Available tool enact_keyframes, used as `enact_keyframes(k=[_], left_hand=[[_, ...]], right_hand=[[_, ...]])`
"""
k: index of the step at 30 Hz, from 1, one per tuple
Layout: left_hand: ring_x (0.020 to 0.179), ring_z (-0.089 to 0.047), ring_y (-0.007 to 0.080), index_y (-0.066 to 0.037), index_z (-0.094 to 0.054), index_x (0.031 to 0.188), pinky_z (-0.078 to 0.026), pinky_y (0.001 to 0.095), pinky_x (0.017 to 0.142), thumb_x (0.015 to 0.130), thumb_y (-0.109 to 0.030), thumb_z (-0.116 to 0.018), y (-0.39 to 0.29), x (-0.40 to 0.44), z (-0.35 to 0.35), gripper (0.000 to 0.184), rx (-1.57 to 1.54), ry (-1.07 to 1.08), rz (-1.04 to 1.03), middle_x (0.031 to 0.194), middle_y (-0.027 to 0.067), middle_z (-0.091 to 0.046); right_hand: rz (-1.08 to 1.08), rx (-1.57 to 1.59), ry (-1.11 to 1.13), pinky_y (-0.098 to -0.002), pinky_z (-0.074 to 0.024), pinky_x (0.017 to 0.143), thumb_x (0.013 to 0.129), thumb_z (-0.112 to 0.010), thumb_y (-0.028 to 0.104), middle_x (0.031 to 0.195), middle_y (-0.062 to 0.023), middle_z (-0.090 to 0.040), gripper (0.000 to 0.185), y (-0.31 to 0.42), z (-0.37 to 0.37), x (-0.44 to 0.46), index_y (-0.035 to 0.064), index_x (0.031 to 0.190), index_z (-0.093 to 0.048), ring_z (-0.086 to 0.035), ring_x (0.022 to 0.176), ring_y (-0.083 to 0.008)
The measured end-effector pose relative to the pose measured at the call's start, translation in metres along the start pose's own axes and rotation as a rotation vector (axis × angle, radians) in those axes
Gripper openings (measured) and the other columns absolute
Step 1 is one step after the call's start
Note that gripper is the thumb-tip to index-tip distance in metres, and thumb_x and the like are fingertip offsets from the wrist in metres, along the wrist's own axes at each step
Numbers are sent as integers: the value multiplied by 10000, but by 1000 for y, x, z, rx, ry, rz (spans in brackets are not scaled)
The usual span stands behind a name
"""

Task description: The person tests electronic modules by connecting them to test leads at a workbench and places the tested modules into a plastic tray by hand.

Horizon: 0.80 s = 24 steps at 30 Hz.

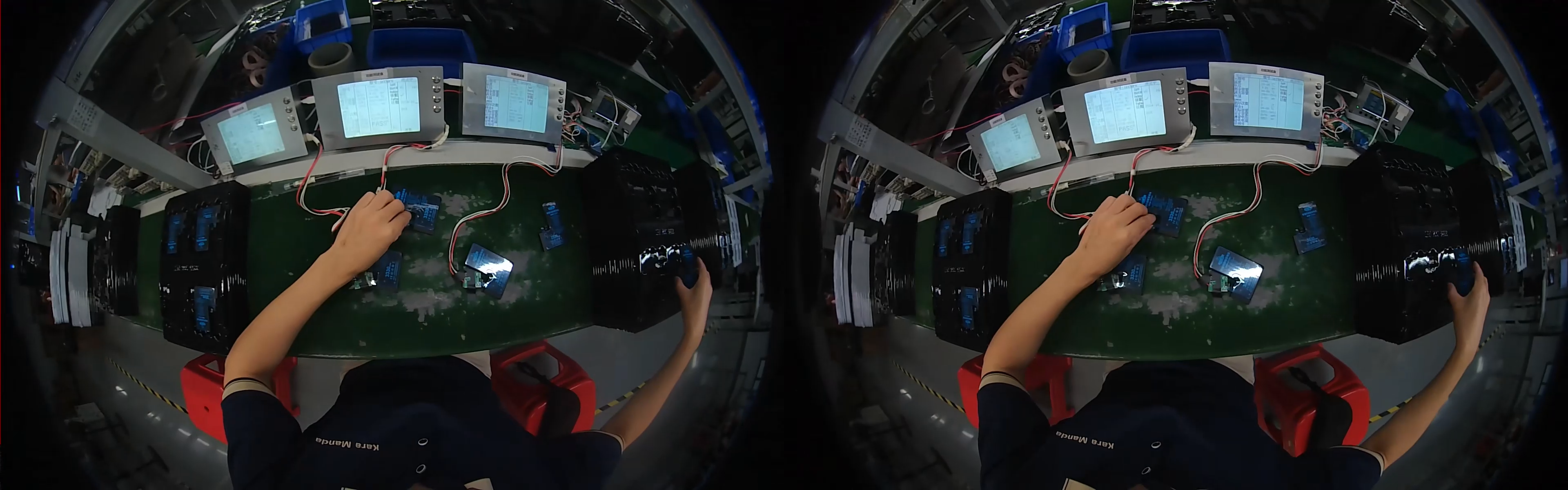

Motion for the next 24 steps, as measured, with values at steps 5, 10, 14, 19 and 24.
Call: enact_keyframes(k=[5,10,14,19,24], left_hand=[[809,-504,189,-31,-619,804,-430,300,714,680,-102,-618,-8,7,0,142,210,99,-206,766,37,-508],[779,-494,178,-54,-594,691,-418,281,694,662,-98,-613,-17,10,-5,56,353,212,-399,738,27,-510],[753,-485,176,-65,-582,641,-407,281,685,652,-111,-615,-20,8,-6,57,395,206,-440,707,21,-500],[732,-495,174,-70,-587,616,-393,278,682,657,-120,-608,-22,7,-7,68,387,152,-464,665,9,-512],[852,-498,188,-28,-610,835,-399,290,744,731,-223,-670,-12,20,2,229,260,174,-283,856,51,-532]], right_hand=[[47,783,-56,-316,-436,987,833,-665,38,1273,-187,-558,640,96,44,-23,-11,1414,-400,-571,1155,-236],[311,1527,412,-348,-456,993,738,-678,-20,1237,-162,-585,718,257,8,-34,-36,1401,-401,-592,1143,-261],[365,1663,740,-319,-472,957,771,-703,-31,1200,-156,-599,670,345,-51,-31,-20,1380,-423,-605,1091,-220],[303,1656,851,-348,-471,973,801,-673,19,1193,-184,-609,638,382,-90,-29,-24,1383,-416,-619,1086,-253],[249,1645,821,-354,-478,967,807,-667,21,1194,-193,-609,638,374,-100,-26,-20,1390,-410,-621,1082,-256]])
Point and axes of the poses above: each hand's wrist, its own x-axis towards the middle knuckle, its own z-axis out of the back of the hand, y = z × x, the point moved 6 cm from there along x, towards the middle knuckle
